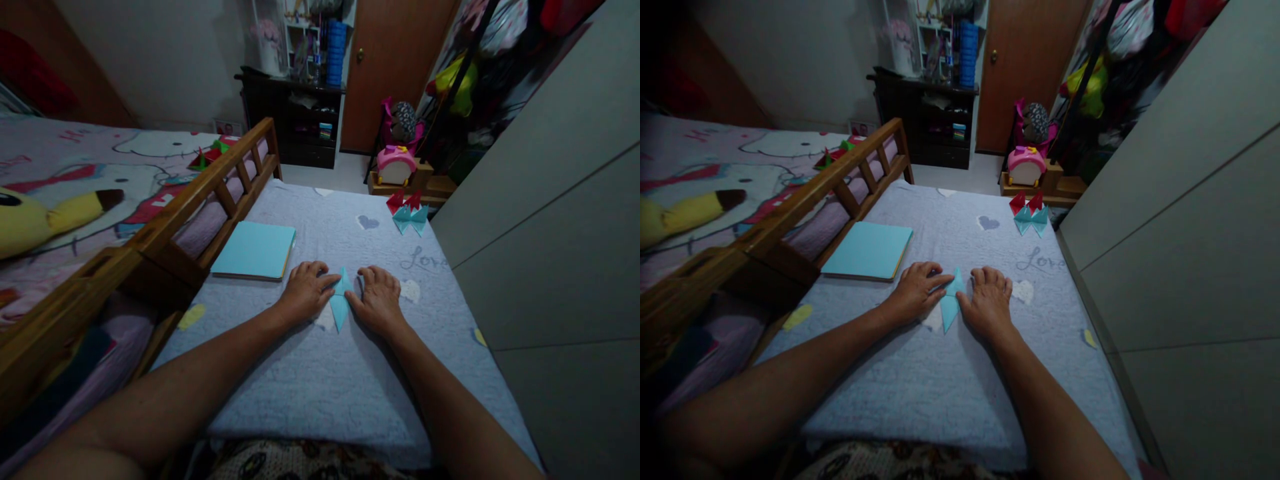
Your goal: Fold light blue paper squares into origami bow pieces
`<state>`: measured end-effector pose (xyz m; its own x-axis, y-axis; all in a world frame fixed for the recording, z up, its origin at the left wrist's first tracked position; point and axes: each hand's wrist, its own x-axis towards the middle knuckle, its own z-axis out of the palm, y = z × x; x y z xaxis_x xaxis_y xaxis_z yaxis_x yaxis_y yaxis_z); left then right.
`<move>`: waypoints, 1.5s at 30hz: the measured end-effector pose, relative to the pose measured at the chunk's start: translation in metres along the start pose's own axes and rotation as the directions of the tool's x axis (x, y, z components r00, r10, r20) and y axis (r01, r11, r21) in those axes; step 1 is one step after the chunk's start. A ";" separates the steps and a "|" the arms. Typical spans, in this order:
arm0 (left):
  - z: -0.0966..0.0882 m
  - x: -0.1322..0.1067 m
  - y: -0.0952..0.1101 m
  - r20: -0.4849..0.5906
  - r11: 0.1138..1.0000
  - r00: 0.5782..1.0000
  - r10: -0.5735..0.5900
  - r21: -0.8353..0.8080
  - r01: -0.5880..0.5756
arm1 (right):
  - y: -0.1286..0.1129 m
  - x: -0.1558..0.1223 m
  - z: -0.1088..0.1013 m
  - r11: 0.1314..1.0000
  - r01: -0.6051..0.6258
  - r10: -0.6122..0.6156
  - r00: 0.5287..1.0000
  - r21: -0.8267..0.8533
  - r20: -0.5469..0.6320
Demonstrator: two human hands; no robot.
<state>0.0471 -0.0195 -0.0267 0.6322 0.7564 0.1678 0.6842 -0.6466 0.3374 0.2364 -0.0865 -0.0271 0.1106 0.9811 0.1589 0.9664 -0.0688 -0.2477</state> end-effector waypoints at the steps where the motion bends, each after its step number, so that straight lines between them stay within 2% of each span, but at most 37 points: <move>1: 0.001 0.000 0.000 -0.002 1.000 1.000 0.004 0.004 -0.004 | 0.001 0.000 0.000 1.000 -0.004 0.004 1.000 0.002 0.005; 7: 0.001 0.000 -0.001 -0.007 1.000 1.000 0.013 0.007 -0.013 | 0.008 -0.001 0.000 1.000 -0.002 0.002 0.999 0.008 0.036; 11: -0.003 0.000 -0.001 -0.015 0.999 1.000 0.014 -0.029 -0.014 | 0.014 0.000 -0.001 0.999 0.011 -0.012 1.000 0.036 0.017; 14: -0.004 0.000 -0.003 -0.038 0.996 0.999 0.038 -0.077 -0.041 | 0.016 0.000 -0.004 0.985 0.129 -0.125 0.991 0.116 -0.039; 18: -0.002 0.002 -0.007 -0.086 0.987 0.992 0.089 -0.127 -0.100 | 0.013 0.000 -0.009 0.885 0.380 -0.370 0.925 0.269 -0.088; 22: -0.002 0.002 -0.008 -0.118 0.978 0.985 0.127 -0.149 -0.144 | 0.009 -0.001 -0.014 0.841 0.432 -0.398 0.902 0.325 -0.168; 25: -0.003 0.002 -0.006 -0.126 0.974 0.979 0.159 -0.144 -0.177 | 0.008 -0.002 -0.018 0.806 0.472 -0.458 0.880 0.356 -0.129; 28: -0.003 0.001 -0.004 -0.122 0.956 0.955 0.270 -0.086 -0.281 | 0.008 -0.002 -0.018 0.811 0.459 -0.481 0.876 0.363 -0.031; 32: -0.003 -0.001 0.001 -0.005 0.896 0.896 0.445 -0.003 -0.445 | 0.010 -0.002 -0.017 0.827 0.435 -0.466 0.885 0.355 0.000; 37: -0.009 -0.004 0.010 0.090 0.877 0.882 0.464 0.092 -0.471 | 0.008 0.000 -0.018 0.842 0.412 -0.438 0.899 0.348 -0.004; 45: -0.011 -0.007 0.014 0.119 0.877 0.883 0.453 0.115 -0.466 | 0.006 0.002 -0.016 0.876 0.425 -0.449 0.892 0.230 0.062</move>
<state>0.0488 -0.0328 -0.0131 0.9119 0.3635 0.1907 0.3478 -0.9309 0.1115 0.2462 -0.0882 -0.0131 -0.3493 0.9167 0.1939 0.8397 0.3981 -0.3695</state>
